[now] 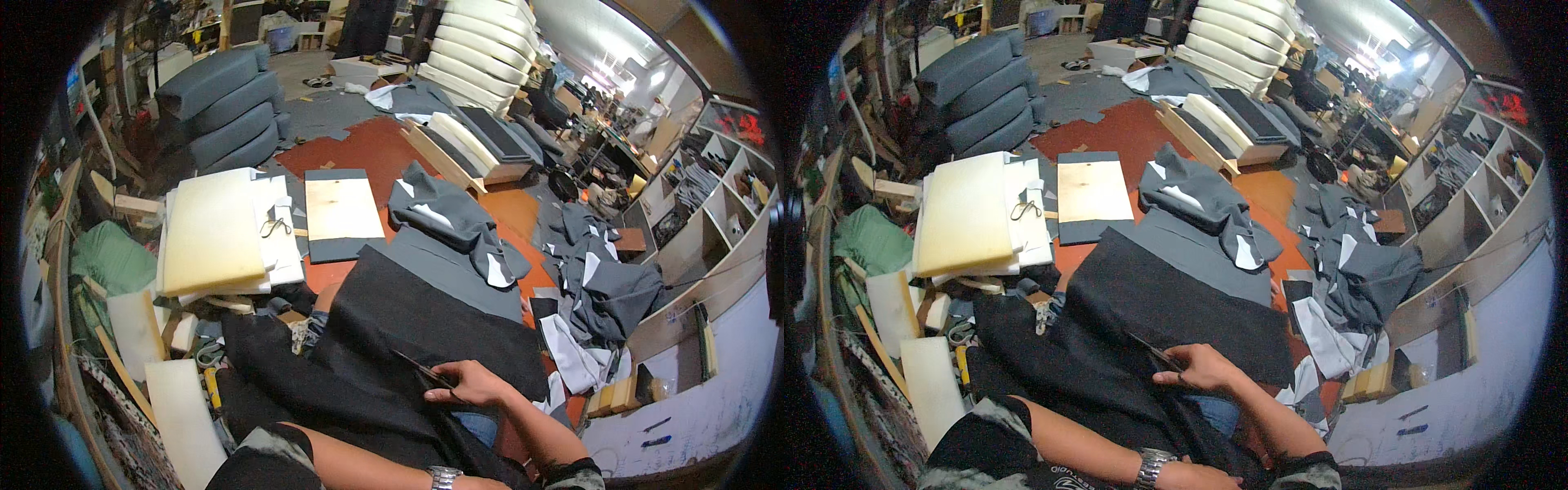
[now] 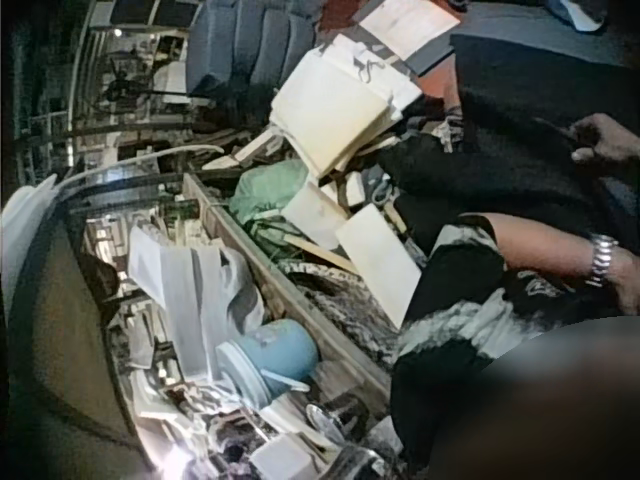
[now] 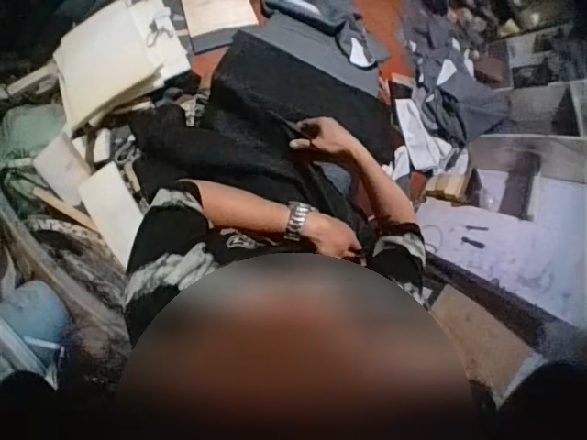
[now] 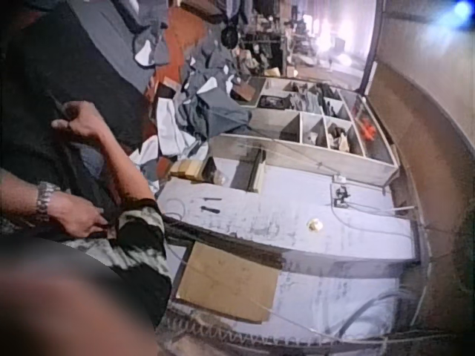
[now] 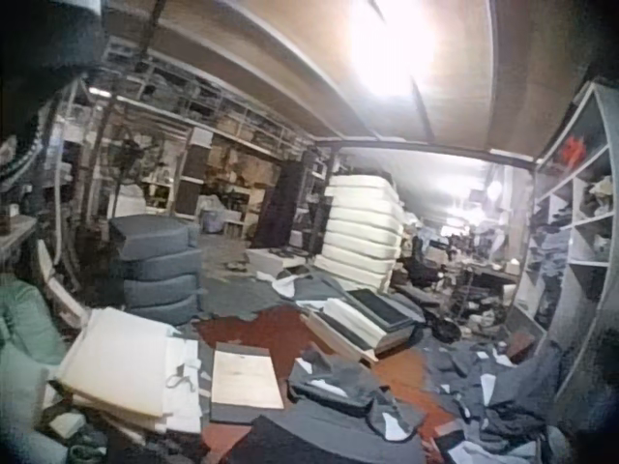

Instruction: The person staples gray fabric onto a wooden board, trims excess material with scissors, and staples a black fabric piece onto the same board. The person works on the floor in a workshop environment.

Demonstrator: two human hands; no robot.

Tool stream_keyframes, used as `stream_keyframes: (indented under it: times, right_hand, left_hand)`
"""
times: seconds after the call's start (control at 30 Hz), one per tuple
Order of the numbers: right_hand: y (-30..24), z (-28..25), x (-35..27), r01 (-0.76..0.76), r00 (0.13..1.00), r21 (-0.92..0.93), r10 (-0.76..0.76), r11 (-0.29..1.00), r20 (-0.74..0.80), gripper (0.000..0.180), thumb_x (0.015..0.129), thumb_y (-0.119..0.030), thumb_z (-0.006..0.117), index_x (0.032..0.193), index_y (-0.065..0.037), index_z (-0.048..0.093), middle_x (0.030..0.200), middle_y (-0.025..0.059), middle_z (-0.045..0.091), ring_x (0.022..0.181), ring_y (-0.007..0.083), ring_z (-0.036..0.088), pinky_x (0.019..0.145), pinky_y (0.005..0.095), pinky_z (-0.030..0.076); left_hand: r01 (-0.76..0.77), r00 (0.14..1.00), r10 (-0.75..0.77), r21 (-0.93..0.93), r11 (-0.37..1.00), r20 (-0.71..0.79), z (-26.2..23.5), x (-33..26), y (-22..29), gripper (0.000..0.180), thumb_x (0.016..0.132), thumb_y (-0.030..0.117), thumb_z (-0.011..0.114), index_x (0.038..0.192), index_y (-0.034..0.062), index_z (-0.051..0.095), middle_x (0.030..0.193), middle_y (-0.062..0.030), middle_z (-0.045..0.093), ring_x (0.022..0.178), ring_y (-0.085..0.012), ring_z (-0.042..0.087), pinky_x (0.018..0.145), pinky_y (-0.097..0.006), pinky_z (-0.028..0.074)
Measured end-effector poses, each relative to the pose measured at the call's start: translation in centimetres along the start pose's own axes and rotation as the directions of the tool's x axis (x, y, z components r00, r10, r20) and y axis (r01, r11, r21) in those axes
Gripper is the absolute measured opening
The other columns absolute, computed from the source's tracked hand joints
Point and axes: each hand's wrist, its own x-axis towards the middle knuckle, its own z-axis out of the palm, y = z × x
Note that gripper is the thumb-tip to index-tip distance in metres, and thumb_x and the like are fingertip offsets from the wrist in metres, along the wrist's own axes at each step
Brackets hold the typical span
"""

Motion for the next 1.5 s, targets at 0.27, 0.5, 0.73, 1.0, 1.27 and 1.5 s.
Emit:
stream_keyframes:
  times: [0.27,0.5,0.73,1.0,1.27,1.5]
  right_hand:
    - [-4.4,2.0,4.5,0.045,0.998,-0.205,-0.054,0.978,-0.036,0.089,0.08,-0.068,0.08,0.136,0.0,0.067,0.125,0.0237,0.073,0.12,0.0371,0.069,0.104,0.043,0.052]
    - [-10.2,5.1,9.6,0.148,0.981,-0.165,-0.166,0.975,-0.103,0.076,0.086,-0.056,0.081,0.135,0.001,0.068,0.123,0.0227,0.074,0.115,0.0332,0.071,0.1,0.0413,0.054]
    - [-8.1,0.5,3.4,0.517,0.808,0.04,-0.472,0.855,-0.352,0.068,0.089,-0.042,0.084,0.141,-0.003,0.063,0.112,0.0173,0.075,0.097,0.0232,0.072,0.086,0.0384,0.057]
    - [29.8,-1.7,-8.5,0.0,0.206,0.613,0.6,0.79,-0.773,0.071,0.078,-0.032,0.093,0.13,0.005,0.063,0.106,0.0166,0.074,0.092,0.0291,0.072,0.084,0.0374,0.057]
    - [45.6,20.1,-6.4,-0.685,0.289,0.544,0.866,0.484,-0.407,0.045,0.081,-0.035,0.087,0.108,-0.002,0.073,0.115,0.0207,0.074,0.109,0.0378,0.071,0.09,0.0458,0.057]
    - [34.9,6.6,-4.4,0.415,0.597,0.91,0.759,-0.016,-0.259,0.04,0.094,-0.037,0.078,0.107,0.0,0.076,0.094,0.0052,0.075,0.08,0.02,0.069,0.073,0.0378,0.056]
  left_hand:
    - [-0.1,0.994,0.1,0.01,0.995,-0.049,-1.2,-1.8,4.7,0.045,0.103,0.024,0.051,0.131,-0.01,0.062,0.124,-0.0335,0.067,0.116,-0.0459,0.064,0.1,-0.049,0.051]
    - [-0.044,0.999,0.043,0.017,0.999,0.031,-3.1,-3.8,7.7,0.045,0.104,0.026,0.051,0.13,-0.0091,0.063,0.127,-0.0317,0.067,0.118,-0.0448,0.064,0.103,-0.048,0.05]
    - [0.418,0.898,-0.416,-0.019,0.908,-0.145,-8.4,-14.7,3.8,0.051,0.106,0.034,0.051,0.143,0.0003,0.056,0.12,-0.0298,0.07,0.115,-0.0419,0.068,0.1,-0.049,0.052]
    - [0.831,-0.496,-0.787,0.062,-0.553,-0.367,-9.4,-45.7,1.8,0.06,0.083,0.051,0.081,0.117,0.0024,0.076,0.117,-0.0243,0.074,0.117,-0.0354,0.071,0.1,-0.048,0.056]
    - [0.445,-0.335,-0.76,-0.805,0.393,-0.556,-19.6,-37.7,-5.9,0.049,0.109,0.045,0.052,0.131,0.002,0.061,0.092,-0.0057,0.065,0.075,-0.0214,0.07,0.06,-0.038,0.06]
    - [0.682,-0.116,-0.691,-0.563,0.467,-0.713,-22.5,-29.6,-6.9,0.043,0.093,0.022,0.079,0.126,-0.0029,0.067,0.109,-0.01,0.074,0.094,-0.0205,0.07,0.085,-0.035,0.056]
